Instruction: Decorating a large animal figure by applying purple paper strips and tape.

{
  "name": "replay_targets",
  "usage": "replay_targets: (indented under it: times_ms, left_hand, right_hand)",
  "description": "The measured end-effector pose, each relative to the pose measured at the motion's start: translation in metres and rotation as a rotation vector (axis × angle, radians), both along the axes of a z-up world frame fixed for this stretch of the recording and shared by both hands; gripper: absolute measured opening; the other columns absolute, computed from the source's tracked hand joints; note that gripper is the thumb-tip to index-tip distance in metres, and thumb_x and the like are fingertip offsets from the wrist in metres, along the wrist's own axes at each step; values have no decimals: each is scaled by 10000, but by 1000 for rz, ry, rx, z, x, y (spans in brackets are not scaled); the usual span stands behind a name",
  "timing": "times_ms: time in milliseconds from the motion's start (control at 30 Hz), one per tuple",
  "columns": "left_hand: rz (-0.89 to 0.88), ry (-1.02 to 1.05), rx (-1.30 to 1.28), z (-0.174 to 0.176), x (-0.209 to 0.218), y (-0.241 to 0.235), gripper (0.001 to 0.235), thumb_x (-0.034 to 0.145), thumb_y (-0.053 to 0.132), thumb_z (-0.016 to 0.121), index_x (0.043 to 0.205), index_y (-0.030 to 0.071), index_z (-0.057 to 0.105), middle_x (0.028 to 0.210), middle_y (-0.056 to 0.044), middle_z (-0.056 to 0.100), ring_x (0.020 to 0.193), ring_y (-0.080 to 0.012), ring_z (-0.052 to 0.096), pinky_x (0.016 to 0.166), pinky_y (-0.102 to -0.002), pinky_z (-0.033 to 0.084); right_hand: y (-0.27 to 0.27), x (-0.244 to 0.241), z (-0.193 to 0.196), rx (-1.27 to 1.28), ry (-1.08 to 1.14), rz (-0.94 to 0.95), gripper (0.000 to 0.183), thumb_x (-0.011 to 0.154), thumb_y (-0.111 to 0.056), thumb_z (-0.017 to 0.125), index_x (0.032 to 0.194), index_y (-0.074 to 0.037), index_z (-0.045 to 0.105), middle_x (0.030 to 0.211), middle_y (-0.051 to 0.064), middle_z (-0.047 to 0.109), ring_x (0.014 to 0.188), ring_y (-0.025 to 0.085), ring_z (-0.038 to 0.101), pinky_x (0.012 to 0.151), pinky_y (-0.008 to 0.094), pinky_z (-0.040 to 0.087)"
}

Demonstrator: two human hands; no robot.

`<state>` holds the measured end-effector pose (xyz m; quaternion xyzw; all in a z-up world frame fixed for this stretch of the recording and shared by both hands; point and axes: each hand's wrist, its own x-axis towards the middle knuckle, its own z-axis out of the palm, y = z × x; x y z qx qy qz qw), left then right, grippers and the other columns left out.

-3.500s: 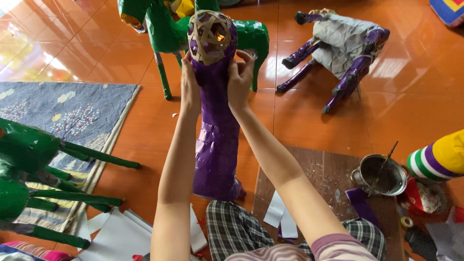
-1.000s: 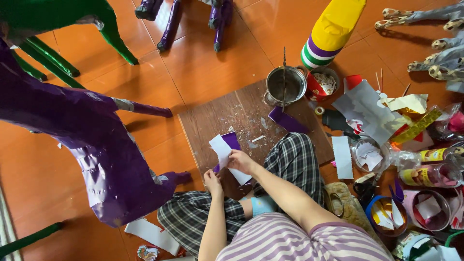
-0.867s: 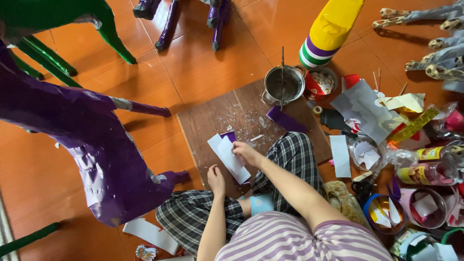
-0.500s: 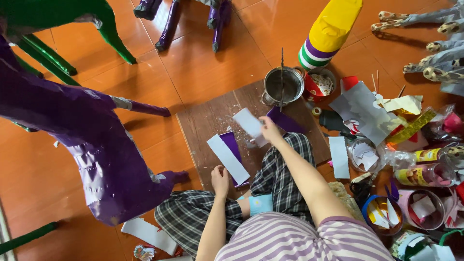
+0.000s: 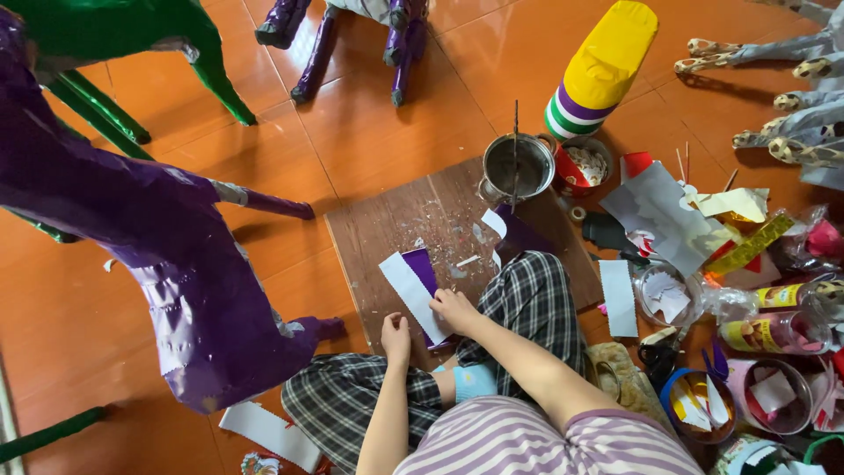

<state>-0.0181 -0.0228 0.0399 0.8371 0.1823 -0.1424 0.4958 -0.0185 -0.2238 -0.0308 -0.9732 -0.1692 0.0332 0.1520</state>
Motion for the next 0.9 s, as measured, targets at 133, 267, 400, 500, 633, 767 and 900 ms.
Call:
replay_targets:
  times_ms: [133,267,400,500,633,767,900]
  left_hand:
    - [88,29,-126,22,-4,-5,237,882,216,628,1108,147,654,989,-112,690,796,-234,719,776,-363,546]
    - [111,55,-176,14,-3,-4,238,878,194,640,1102,119,671,982,-134,686,737,-243,732,693,-349,575]
    - [96,81,-216,10,-2,-4,224,882,167,643,1086,83,683,942,-162,684,735,-261,732,639,-343,592]
    - [167,108,-311,5,-3,-4,246,893,173,647,1098,42,677,956,-201,677,762,-270,722,648,-354,598]
    - [195,168,-433,17,1,-7,524,927,423,650,1173,-39,640,1001,-258,678,853,-311,707,750,-384,585]
    - [347,351,-998,11,10,-7,610,911,498,678,1280,28,560,1129,-190,620,933,-289,644,805,-459,556]
    - [322,212,-932,-23,5,-4,308,921,172,704,1159,-5,620,958,-130,682,817,-225,674,718,-379,574]
  right_hand:
    - [0,14,3,-4,23,-20,134,833,-285,652,909,-245,550,918,-1,488,878,231,556,655,372,510]
    - [1,9,43,-67,71,23,359,746,-418,718,1011,-265,531,984,-7,488,947,229,550,701,392,519]
    - [5,14,48,-13,66,-8,200,809,-247,674,994,-240,599,969,25,522,945,261,579,691,421,537]
    - [5,17,27,58,95,-98,91,850,-257,616,939,-242,625,931,15,531,926,252,588,680,402,537]
    - [35,5,92,103,74,-128,124,843,-322,657,928,-234,637,953,0,548,950,237,586,703,401,539]
    - [61,-11,96,50,-45,-102,328,888,-404,577,1175,-245,580,1172,56,554,1105,261,562,802,432,505]
    - [67,-27,115,16,89,-41,512,915,-478,557,1362,-231,517,1404,171,462,1312,345,453,958,534,428]
